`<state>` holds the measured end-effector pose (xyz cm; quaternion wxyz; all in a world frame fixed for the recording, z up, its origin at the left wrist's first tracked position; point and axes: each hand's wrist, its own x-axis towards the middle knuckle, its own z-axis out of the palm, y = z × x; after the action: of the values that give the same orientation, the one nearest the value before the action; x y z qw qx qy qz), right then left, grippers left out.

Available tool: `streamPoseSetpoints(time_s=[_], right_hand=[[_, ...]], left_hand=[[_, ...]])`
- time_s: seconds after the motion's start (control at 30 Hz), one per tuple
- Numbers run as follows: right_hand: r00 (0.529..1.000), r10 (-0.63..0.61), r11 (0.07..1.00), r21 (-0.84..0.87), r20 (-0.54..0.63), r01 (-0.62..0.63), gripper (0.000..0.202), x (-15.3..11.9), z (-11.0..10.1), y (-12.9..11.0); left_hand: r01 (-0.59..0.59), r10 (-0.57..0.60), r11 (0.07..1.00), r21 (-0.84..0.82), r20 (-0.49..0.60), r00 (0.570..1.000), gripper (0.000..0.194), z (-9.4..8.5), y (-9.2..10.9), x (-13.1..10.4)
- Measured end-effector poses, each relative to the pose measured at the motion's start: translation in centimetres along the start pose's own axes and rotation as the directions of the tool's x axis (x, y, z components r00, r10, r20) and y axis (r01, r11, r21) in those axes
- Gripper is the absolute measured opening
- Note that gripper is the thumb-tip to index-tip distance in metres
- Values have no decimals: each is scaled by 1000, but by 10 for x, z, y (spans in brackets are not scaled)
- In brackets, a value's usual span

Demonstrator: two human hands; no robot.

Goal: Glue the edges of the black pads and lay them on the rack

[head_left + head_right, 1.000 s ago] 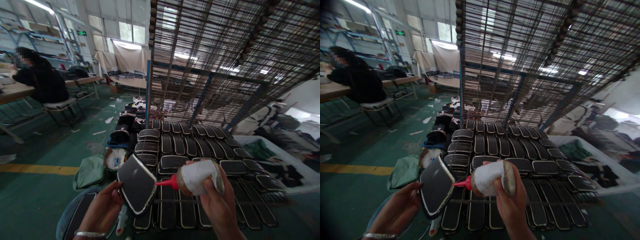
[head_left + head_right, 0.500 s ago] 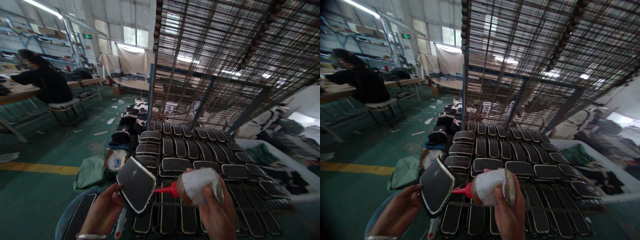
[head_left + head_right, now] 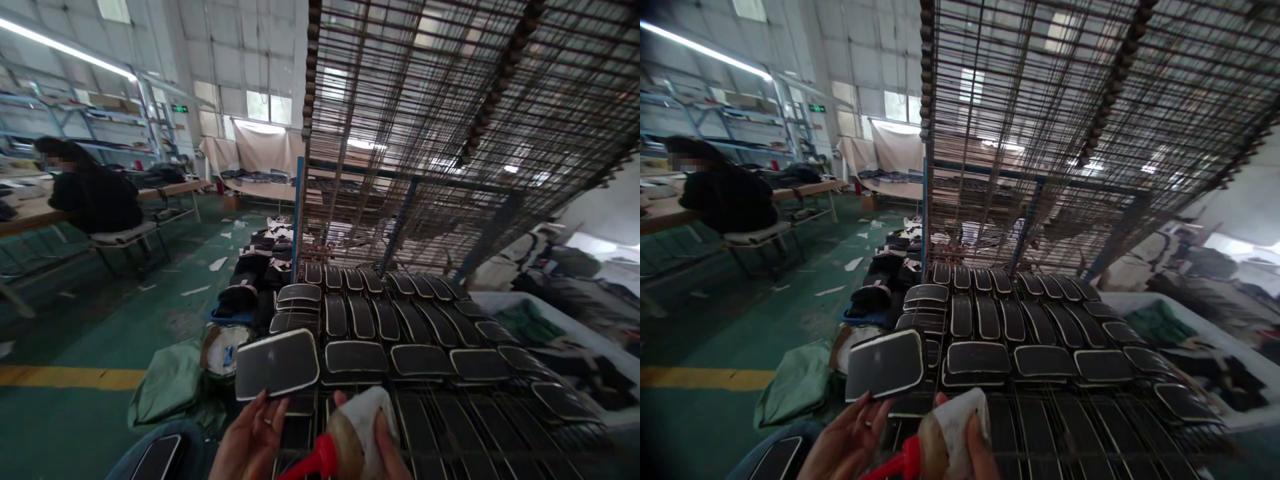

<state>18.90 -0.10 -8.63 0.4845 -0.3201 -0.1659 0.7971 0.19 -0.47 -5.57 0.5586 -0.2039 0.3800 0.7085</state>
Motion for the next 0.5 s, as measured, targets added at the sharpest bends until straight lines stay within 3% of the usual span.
streamPoseSetpoints(time_s=[0.13,0.23,0.37,0.5], right_hand=[[997,-79,979,-189,10,80,70,9,-10,13],[992,-122,957,-262,29,125,77,12,-10,16],[994,-111,974,-198,-7,108,69,12,-6,17],[995,-102,993,-64,8,102,61,13,-2,19]], left_hand=[[90,-91,994,61,24,996,23,6,-23,0],[220,-232,963,158,64,971,19,2,-38,8],[260,-306,921,292,126,944,12,-12,-49,22],[190,-348,865,465,281,895,30,-17,-47,28]])
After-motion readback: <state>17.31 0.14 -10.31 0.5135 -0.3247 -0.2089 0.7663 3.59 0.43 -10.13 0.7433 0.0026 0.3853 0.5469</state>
